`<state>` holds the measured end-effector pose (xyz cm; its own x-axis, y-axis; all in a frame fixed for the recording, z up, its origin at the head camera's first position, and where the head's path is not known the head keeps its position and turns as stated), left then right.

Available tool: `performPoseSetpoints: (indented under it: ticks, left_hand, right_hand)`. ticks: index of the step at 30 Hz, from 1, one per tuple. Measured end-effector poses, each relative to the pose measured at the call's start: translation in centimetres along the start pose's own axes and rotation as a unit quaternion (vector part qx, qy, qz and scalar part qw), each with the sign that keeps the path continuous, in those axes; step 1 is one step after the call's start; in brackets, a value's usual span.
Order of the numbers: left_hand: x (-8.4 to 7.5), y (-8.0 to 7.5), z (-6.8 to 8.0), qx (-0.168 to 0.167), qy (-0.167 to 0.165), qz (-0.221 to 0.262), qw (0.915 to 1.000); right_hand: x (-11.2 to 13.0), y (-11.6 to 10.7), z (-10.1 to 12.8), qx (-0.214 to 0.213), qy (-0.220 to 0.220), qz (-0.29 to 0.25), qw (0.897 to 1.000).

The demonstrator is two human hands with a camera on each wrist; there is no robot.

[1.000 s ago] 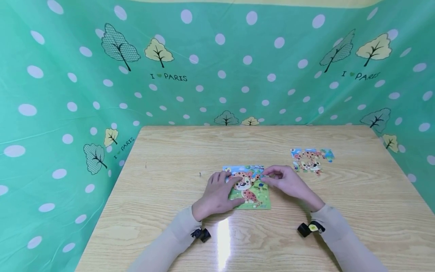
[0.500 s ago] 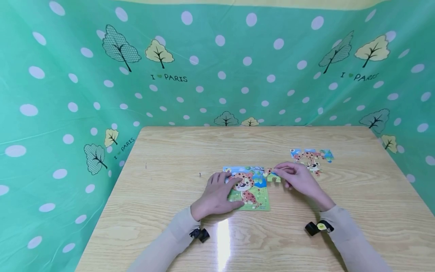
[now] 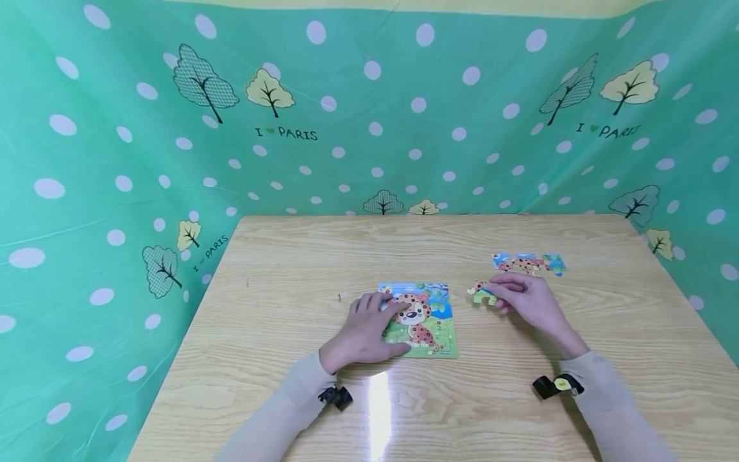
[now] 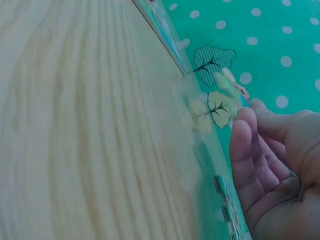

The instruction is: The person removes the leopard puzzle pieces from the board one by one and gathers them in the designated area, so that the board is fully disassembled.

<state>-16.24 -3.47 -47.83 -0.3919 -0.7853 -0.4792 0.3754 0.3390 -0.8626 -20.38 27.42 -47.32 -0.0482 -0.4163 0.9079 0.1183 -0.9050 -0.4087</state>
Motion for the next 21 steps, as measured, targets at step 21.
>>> performPoseSetpoints:
  ticks: [21]
  left_hand:
    - [0.6, -1.0, 0.4, 0.041, 0.033, 0.031, 0.9982]
  right_hand:
    - [-2.6, -5.6, 0.6, -0.07, 0.038, 0.06, 0.995]
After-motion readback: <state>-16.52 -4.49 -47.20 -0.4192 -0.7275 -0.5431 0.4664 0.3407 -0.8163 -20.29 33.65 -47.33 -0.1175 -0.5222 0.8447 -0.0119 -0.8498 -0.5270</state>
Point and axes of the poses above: each hand's wrist, its own z-axis away from the middle knuckle, its own y-axis out of the palm, x = y × z, the point moved 9 cm from there along -z, towards the middle knuckle, and after that the axes turned 2 degrees about -y, right-handed, at the moved point
